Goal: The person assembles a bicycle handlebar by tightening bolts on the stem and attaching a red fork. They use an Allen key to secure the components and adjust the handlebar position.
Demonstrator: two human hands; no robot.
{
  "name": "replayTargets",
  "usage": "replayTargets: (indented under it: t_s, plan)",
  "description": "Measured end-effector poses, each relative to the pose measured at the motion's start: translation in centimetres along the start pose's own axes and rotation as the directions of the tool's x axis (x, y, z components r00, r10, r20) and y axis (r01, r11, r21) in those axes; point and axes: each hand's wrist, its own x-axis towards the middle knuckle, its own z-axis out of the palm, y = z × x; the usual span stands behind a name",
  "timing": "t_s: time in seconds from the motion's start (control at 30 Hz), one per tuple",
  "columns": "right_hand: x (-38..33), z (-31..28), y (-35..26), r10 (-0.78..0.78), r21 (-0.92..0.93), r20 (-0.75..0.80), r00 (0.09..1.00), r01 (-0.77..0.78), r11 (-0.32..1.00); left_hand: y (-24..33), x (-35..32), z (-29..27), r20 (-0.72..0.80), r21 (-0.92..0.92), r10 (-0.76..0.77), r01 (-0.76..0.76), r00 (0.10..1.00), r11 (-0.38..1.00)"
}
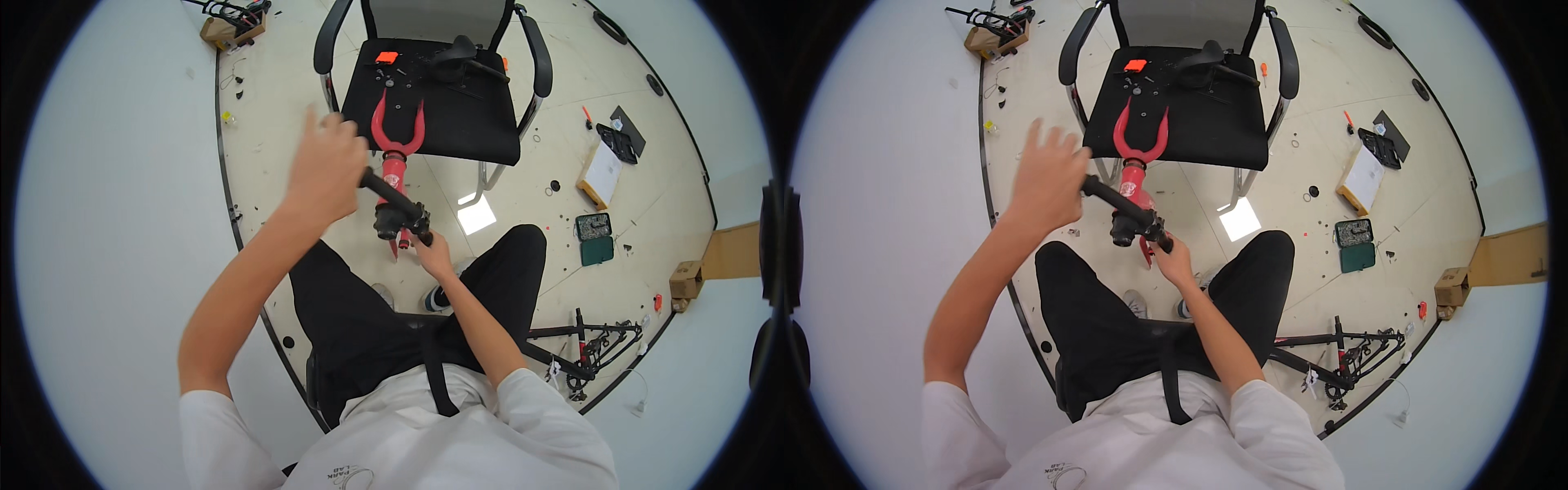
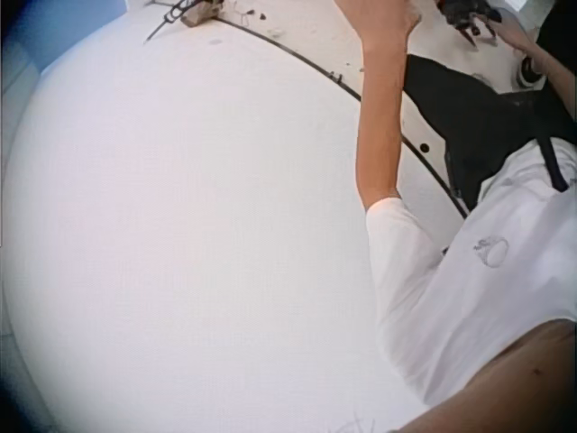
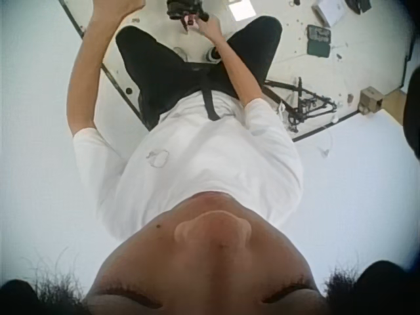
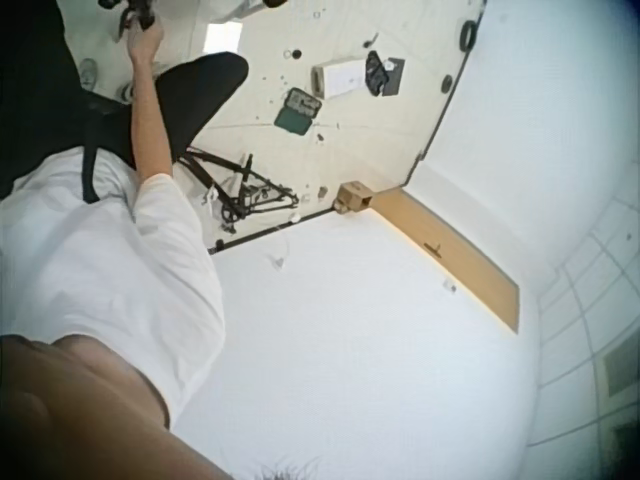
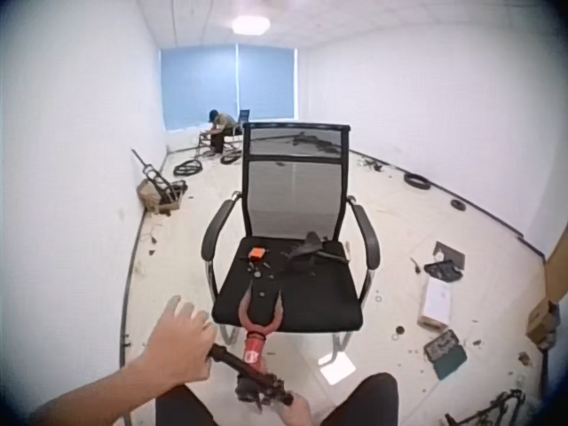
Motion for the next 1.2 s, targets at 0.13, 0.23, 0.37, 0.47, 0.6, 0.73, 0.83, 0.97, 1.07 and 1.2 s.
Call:
replayTargets:
  t_s: [0.13, 0.23, 0.37, 0.47, 0.6, 0.73, 0.83, 0.97, 1.07, 1.2]
  plan:
    - [1.2, 1.9, 2.8, 0.097, 0.008, 0.016, 0.995, -0.097, 0.995, 3.2, 1.8, 1.6, 0.257, 0.191, 0.158, -0.210, 0.954, 0.959]
    - [0.8, 0.9, 0.8, 0.078, -0.046, 0.077, 0.994, -0.074, 0.996, 2.3, 0.8, 3.7, 0.356, -0.030, 0.053, -0.046, 0.933, 0.999]
    - [0.4, -2.9, -4.0, 0.013, -0.497, -0.100, 0.995, -0.061, 0.866, -0.5, -2.8, 7.0, 0.310, -0.143, -0.222, 0.276, 0.924, 0.951]
    - [-0.3, -6.4, -8.3, -0.413, -0.670, -0.293, 0.863, 0.123, 0.732, 1.3, -5.7, 9.7, 0.335, -0.257, -0.403, 0.494, 0.852, 0.831]
    - [1.3, -11.2, -9.5, -0.166, 0.100, -0.522, 0.837, 0.253, 0.962, 7.4, -9.0, 13.9, 0.473, -0.416, -0.467, 0.657, 0.747, 0.629]
    - [4.7, -7.7, -16.6, 0.003, 0.511, -0.281, 0.960, 0.147, 0.847, 16.9, -10.6, 15.8, 0.621, -0.547, -0.413, 0.746, 0.666, 0.379]
    - [5.5, -0.1, -20.9, -0.352, 0.004, -0.022, 0.936, 0.352, 0.936, 23.6, -12.3, 17.8, 0.367, -0.851, -0.226, 0.424, 0.902, 0.311]
    - [2.0, 8.3, -16.6, -0.428, -0.360, 0.521, 0.738, 0.645, 0.674, 23.2, -10.1, 11.1, 0.240, -0.967, 0.517, 0.155, 0.822, 0.202]
    - [0.8, 8.6, -13.6, 0.039, -0.549, 0.723, 0.690, 0.540, 0.638, 16.2, -10.0, -0.1, 0.439, -0.898, 0.740, 0.259, 0.510, 0.355]
    - [-0.2, 5.2, -6.8, -0.152, -0.540, 0.736, 0.660, 0.708, 0.455, 9.7, -6.1, -3.5, 0.447, -0.890, 0.576, 0.278, 0.684, 0.361]
